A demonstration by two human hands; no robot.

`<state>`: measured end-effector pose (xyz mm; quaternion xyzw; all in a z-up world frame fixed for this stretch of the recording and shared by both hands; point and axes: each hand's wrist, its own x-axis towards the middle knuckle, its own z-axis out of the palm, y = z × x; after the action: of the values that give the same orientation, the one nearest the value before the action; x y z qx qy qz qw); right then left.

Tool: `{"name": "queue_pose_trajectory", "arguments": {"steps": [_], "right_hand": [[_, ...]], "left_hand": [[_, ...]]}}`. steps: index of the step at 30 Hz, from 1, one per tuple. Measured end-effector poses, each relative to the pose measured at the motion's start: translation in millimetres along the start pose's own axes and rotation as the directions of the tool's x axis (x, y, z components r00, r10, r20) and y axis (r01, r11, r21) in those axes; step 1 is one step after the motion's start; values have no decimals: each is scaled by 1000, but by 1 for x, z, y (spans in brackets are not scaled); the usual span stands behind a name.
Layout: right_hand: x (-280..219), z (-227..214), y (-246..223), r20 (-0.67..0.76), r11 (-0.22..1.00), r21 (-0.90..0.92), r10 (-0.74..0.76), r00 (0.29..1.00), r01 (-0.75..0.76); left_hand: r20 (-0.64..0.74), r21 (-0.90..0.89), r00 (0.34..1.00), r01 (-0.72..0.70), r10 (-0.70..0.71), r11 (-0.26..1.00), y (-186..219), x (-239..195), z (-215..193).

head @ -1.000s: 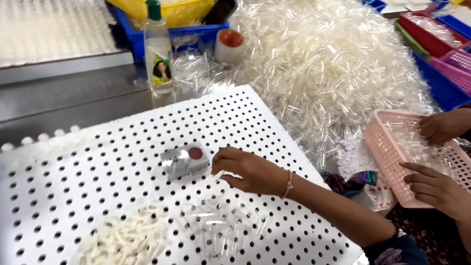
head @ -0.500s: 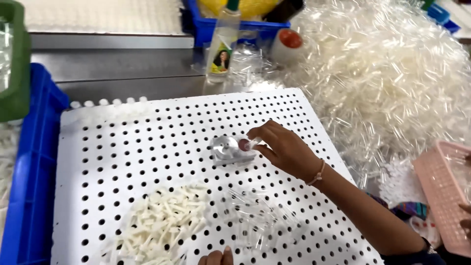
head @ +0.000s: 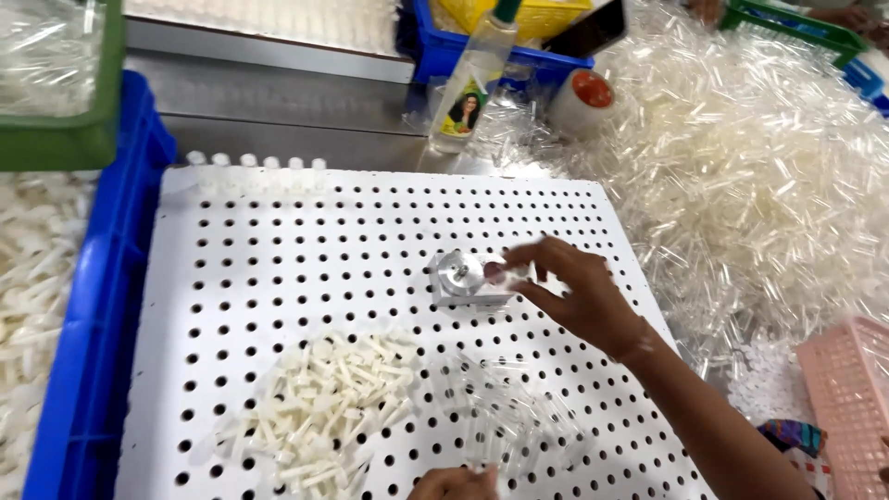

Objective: The recorder is assembling small plastic medical components by inserting white connectors into clear tubes using a specialized assembly board and jig.

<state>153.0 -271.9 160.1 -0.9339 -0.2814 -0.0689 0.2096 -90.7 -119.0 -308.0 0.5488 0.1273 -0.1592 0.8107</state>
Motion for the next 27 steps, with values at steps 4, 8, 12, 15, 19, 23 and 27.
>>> {"name": "queue_pose_trajectory", "arguments": {"steps": [4,8,12,15,19,23,27], "right_hand": [[-39,-1,-26,37,920,382,80,996,-88],[-66,11,-44,55,754,657,-71,996,17],[-73,11,-60,67,696,717,-116,991,33],[-75,17,-61,78,651,759,-125,989,23],[-86,29,-53,131,494,865,-60,990,-84],[-96,46,-67,83,485,873,-24,996,-61],[-87,65,-73,219,-8,976,105,970,-219]], "left_hand": [[-26,-162,996,80,-86,984,307,-75,87],[-72,-413,997,2,-35,911,325,-76,91],[3,-525,1000,17,-18,851,340,-82,89],[21,-512,999,-29,47,859,340,-84,88],[-67,-450,981,-192,181,872,343,-90,92],[-243,-178,930,-321,275,930,352,-109,98],[38,590,557,-682,829,431,396,-121,79]]}}
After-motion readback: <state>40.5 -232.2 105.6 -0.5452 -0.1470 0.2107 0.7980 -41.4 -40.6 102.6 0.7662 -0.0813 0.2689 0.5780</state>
